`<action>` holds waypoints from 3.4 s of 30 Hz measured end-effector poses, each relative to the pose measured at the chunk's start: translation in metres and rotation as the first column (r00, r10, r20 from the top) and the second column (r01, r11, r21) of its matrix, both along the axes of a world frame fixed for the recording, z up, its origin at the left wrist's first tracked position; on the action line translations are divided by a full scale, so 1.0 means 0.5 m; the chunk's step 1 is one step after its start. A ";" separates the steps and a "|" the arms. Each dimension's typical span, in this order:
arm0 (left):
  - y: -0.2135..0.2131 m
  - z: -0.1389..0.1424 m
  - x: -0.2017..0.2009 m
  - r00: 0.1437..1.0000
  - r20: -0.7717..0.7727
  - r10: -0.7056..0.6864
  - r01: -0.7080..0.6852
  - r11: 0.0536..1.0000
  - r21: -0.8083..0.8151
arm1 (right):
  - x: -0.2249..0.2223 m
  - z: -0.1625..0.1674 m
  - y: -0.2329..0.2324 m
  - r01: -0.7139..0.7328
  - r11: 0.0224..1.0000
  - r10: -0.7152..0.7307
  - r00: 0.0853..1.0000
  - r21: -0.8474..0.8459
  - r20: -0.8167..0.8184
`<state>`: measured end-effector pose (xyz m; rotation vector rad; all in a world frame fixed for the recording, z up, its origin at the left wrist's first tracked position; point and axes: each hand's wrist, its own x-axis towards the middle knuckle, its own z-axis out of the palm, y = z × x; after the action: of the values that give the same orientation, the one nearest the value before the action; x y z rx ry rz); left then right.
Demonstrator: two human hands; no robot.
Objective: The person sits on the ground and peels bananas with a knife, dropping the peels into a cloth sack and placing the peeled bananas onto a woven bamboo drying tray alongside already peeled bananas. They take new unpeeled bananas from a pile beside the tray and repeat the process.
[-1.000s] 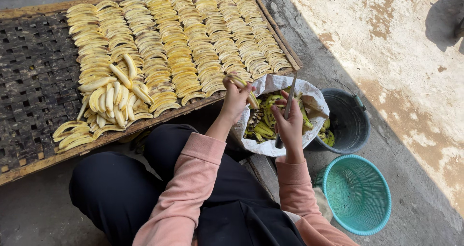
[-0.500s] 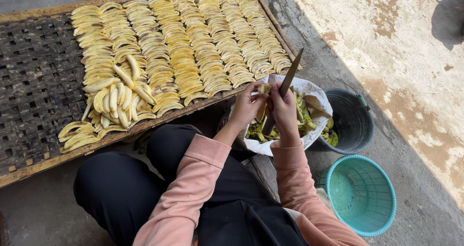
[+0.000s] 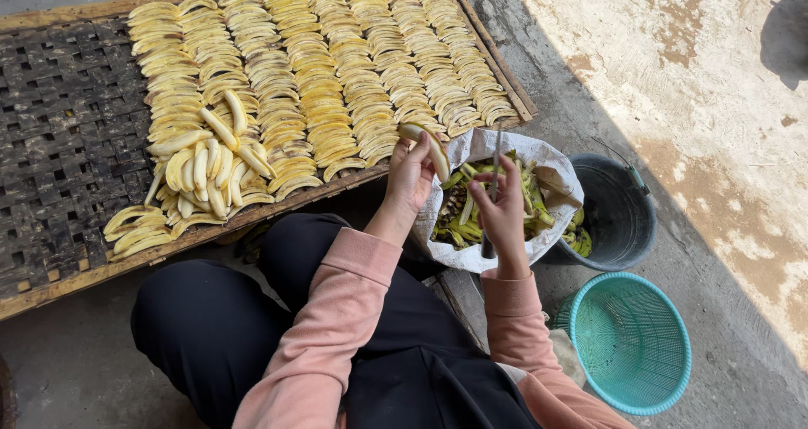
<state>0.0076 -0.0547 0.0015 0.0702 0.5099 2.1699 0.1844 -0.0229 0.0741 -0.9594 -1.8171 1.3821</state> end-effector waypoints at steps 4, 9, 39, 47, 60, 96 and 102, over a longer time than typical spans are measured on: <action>-0.020 0.032 0.031 0.989 -0.028 -0.147 0.146 0.988 -0.044 | -0.042 -0.009 -0.040 -0.054 0.954 0.072 0.996 0.294 -0.050; -0.034 0.054 0.019 0.961 -0.217 -0.170 0.165 0.985 -0.042 | -0.043 0.036 -0.018 0.012 0.864 0.007 0.999 0.504 -0.036; 0.005 -0.017 -0.029 0.988 0.153 0.031 -0.056 0.985 0.164 | 0.020 0.002 -0.102 -0.402 0.913 0.382 0.900 -0.064 -0.209; -0.017 0.027 -0.031 0.977 0.170 0.126 -0.130 0.992 0.007 | -0.016 0.015 -0.150 -0.470 0.858 0.480 0.877 0.209 0.001; -0.021 0.033 -0.041 0.958 0.088 0.273 -0.279 0.958 0.065 | -0.032 0.013 -0.157 -0.451 0.855 0.435 0.892 0.257 0.120; -0.101 0.041 -0.130 0.958 -0.201 -0.204 0.197 0.979 -0.050 | -0.184 0.068 -0.097 -0.405 0.468 -0.271 0.780 0.785 0.564; -0.145 -0.027 -0.316 0.849 0.276 0.451 -0.349 0.870 -0.348 | -0.130 0.035 0.073 -0.143 0.622 -0.297 0.867 0.770 0.400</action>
<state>-0.1502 -0.1275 -0.0118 -0.6296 0.6692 2.4160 0.1195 0.0137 0.0917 -0.9088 -2.3875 0.1278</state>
